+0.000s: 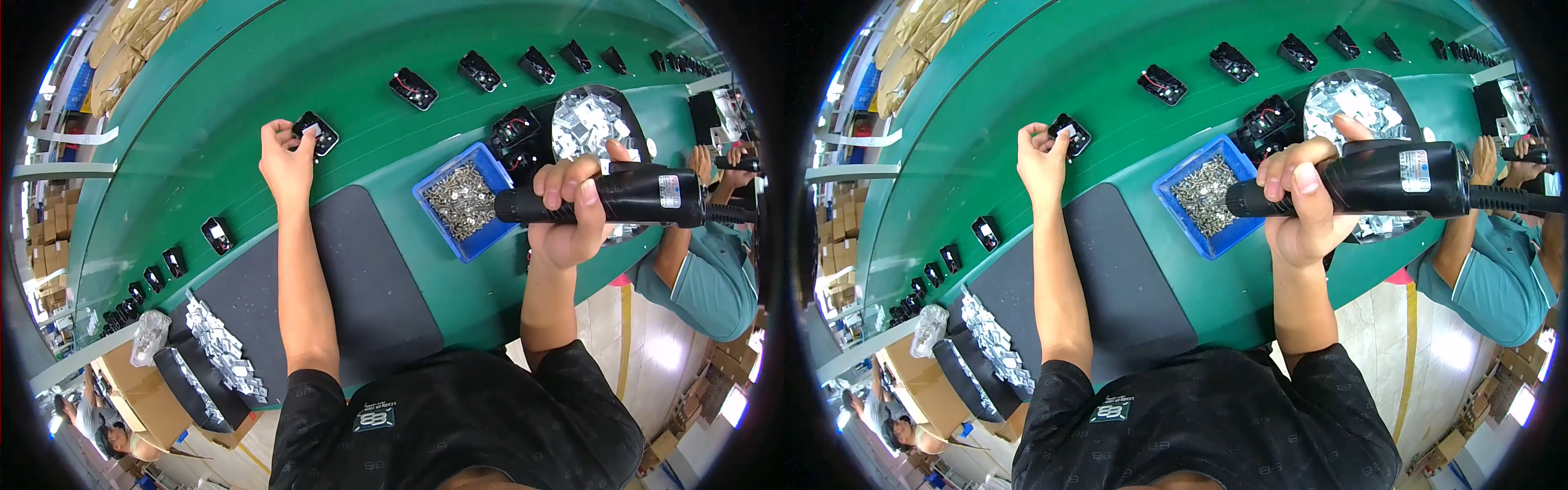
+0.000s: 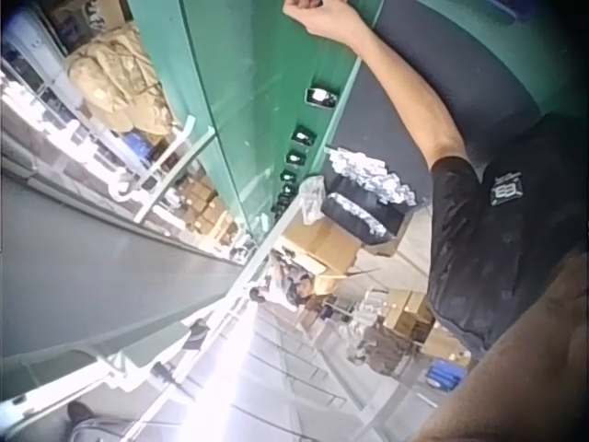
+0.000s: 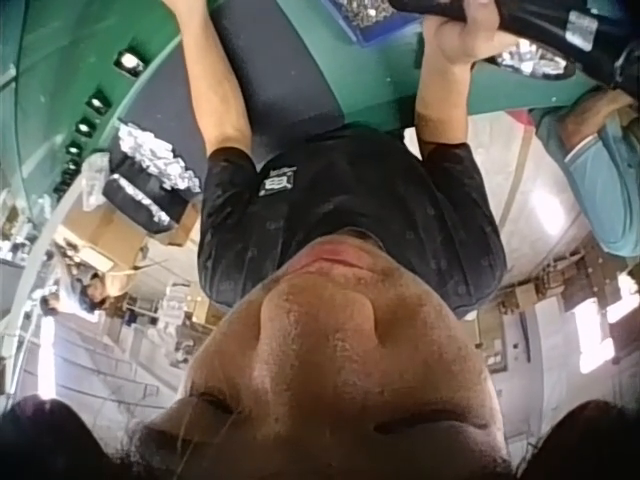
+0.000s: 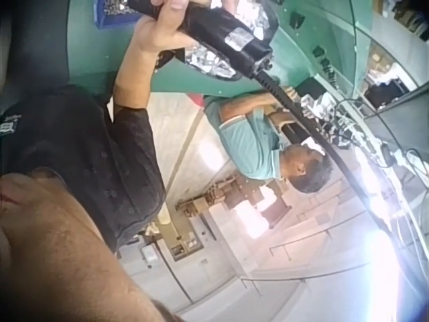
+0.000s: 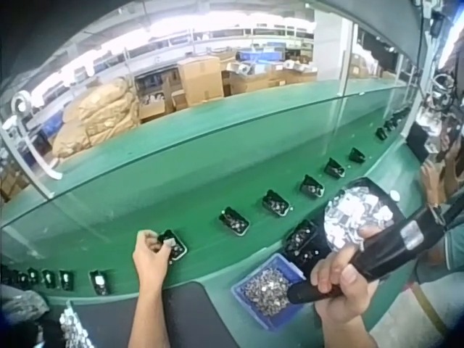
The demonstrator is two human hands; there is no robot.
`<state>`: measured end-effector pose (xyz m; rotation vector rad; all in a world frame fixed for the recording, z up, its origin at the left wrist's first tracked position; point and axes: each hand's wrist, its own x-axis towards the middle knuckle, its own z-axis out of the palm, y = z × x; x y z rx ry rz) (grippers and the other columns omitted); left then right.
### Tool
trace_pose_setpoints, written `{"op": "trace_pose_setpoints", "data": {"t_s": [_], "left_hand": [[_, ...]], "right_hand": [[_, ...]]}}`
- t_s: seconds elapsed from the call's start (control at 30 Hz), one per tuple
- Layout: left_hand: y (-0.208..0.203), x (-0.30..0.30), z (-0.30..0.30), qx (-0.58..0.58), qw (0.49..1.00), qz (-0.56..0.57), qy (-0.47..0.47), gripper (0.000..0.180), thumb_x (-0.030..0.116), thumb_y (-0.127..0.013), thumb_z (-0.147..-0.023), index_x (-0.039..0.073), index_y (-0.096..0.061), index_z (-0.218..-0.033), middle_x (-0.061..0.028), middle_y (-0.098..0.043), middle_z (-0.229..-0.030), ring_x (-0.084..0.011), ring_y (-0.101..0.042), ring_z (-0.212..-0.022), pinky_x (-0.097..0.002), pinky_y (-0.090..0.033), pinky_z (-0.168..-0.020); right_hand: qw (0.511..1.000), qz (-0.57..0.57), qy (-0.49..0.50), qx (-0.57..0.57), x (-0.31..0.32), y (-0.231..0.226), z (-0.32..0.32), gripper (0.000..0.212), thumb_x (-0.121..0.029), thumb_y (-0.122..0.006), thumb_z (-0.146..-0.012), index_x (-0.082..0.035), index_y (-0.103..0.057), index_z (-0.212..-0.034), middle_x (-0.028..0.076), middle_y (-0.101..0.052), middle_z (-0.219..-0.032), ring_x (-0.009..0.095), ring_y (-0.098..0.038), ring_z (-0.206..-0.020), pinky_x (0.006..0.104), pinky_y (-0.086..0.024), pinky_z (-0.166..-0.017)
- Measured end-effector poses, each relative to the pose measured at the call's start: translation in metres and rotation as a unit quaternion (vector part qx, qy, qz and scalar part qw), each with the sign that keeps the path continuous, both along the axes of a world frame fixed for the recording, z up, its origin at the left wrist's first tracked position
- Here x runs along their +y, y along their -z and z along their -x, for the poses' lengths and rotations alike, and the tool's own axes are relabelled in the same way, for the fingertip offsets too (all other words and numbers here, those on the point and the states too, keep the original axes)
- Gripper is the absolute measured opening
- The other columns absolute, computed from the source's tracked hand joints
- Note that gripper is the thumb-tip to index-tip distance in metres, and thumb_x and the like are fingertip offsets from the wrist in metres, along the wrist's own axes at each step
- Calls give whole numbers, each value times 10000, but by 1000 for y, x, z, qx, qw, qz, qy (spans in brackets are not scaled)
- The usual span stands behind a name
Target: The person attaches electronic components and metal brackets to small plastic casings by fastening screws with an electric screwdriver.
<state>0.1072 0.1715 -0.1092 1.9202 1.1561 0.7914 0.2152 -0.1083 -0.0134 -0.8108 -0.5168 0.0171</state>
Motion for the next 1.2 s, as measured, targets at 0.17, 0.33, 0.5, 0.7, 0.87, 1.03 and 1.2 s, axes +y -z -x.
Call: {"op": "trace_pose_setpoints", "data": {"t_s": [0.17,0.33,0.5,0.7,0.87,1.03,1.2], "left_hand": [[3,23,3,-9,989,92,112,273,36,-654,-775,-25,-665,-1040,-96,-671,-748,-109,-589,-609,-261,-477,-581],[-15,10,34,-37,976,178,120,264,-13,-629,-812,-61,-623,-1071,-86,-674,-889,-117,-622,-770,-236,-477,-708],[-35,-63,100,40,981,114,153,240,24,-641,-761,-6,-643,-999,-58,-631,-726,-108,-592,-656,-252,-457,-596],[-53,-108,126,107,970,-37,214,367,64,-668,-696,30,-645,-1061,-137,-602,-1112,-302,-573,-1017,-387,-442,-885],[-74,-141,79,47,937,-182,295,394,156,-775,-663,68,-668,-1032,-78,-622,-1050,-245,-574,-967,-359,-407,-864],[-67,-160,28,-8,911,-194,365,263,197,-779,-676,96,-701,-906,13,-650,-898,-175,-561,-813,-322,-363,-767],[-52,-166,13,-23,908,-201,367,201,142,-753,-696,103,-708,-888,23,-667,-873,-152,-565,-800,-308,-363,-760]], "right_hand": [[1000,14,1,8,-2,-2,7,556,-83,-591,-819,-6,-322,-1299,58,-485,-681,140,-479,-533,324,-451,-574],[1000,8,-14,23,0,-1,11,558,-81,-593,-814,-12,-327,-1299,49,-480,-680,136,-473,-535,320,-444,-568],[1000,11,1,17,-3,3,10,555,-71,-588,-809,-14,-327,-1295,53,-483,-681,144,-480,-541,325,-449,-563],[998,4,-68,-10,5,10,10,507,-85,-554,-831,-78,-334,-1288,39,-469,-696,141,-459,-529,335,-441,-573],[994,-41,-100,-9,-1,-1,16,499,-109,-536,-847,-104,-330,-1302,27,-450,-723,134,-449,-553,320,-425,-595],[994,-39,-97,-25,-6,-7,14,488,-126,-527,-855,-99,-321,-1297,11,-445,-719,127,-451,-555,307,-414,-578],[998,-33,-40,-35,-14,-9,8,498,-120,-519,-844,-99,-315,-1298,12,-442,-716,129,-449,-553,309,-418,-575]]}}
